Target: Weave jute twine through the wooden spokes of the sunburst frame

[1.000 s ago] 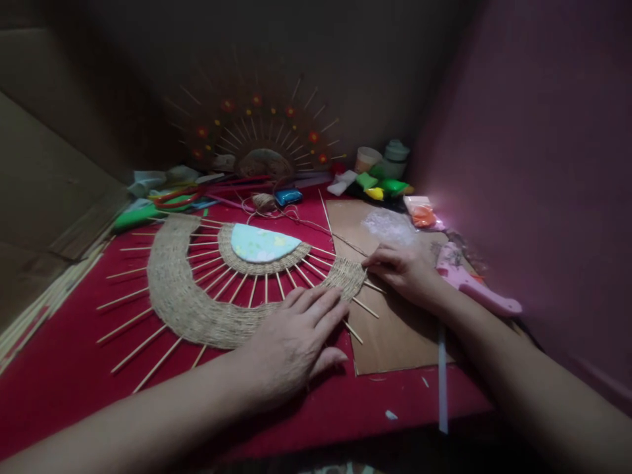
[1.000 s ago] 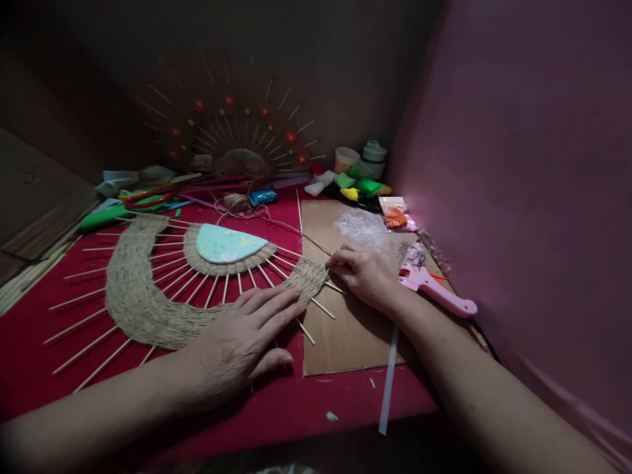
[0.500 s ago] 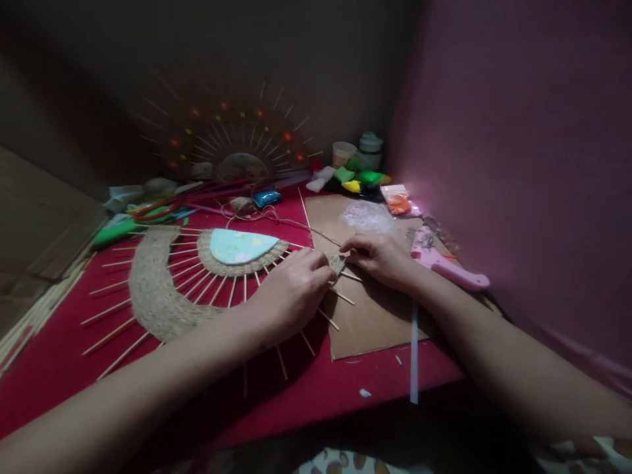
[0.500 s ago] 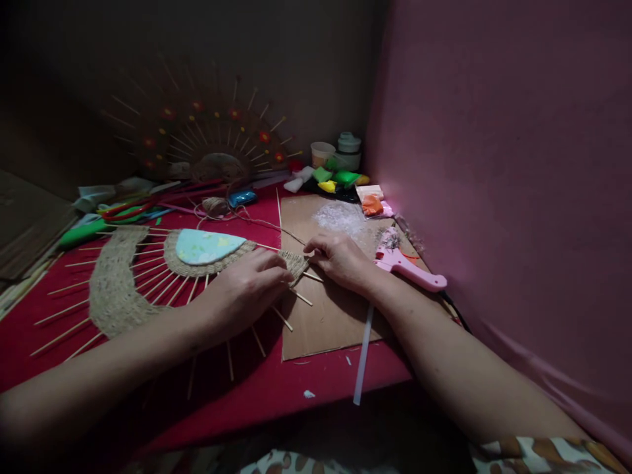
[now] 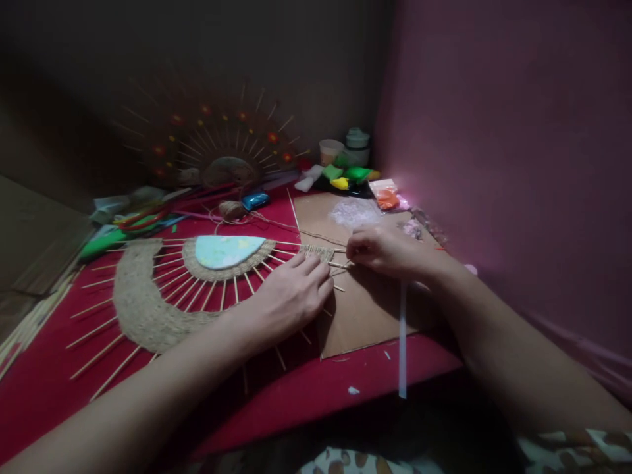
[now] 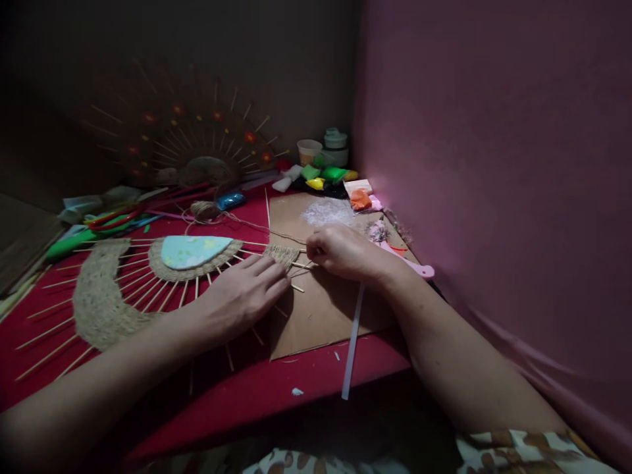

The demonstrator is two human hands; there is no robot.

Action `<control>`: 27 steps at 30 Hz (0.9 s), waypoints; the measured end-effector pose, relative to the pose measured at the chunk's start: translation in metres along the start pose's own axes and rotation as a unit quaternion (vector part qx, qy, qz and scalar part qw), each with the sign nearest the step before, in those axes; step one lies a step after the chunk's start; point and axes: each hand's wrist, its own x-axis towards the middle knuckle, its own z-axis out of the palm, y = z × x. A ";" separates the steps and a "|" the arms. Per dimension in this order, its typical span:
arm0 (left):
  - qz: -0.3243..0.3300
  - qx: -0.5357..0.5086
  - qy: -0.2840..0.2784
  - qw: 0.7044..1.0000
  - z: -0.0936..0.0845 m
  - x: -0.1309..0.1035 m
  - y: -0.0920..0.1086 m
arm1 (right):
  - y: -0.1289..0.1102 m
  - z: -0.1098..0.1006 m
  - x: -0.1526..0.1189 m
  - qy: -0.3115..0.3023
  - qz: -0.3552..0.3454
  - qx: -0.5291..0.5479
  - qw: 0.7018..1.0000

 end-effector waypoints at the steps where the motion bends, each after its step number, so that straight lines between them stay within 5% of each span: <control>1: 0.017 0.027 -0.004 0.999 -0.002 0.002 0.001 | 0.000 0.002 0.001 0.004 0.000 -0.006 1.000; 14: -0.002 0.074 -0.013 0.997 -0.003 0.008 -0.001 | 0.006 0.005 0.003 0.078 0.014 -0.106 0.991; 27: -0.008 0.048 0.029 0.998 -0.010 0.003 0.000 | 0.019 0.013 0.005 0.056 0.072 -0.115 0.989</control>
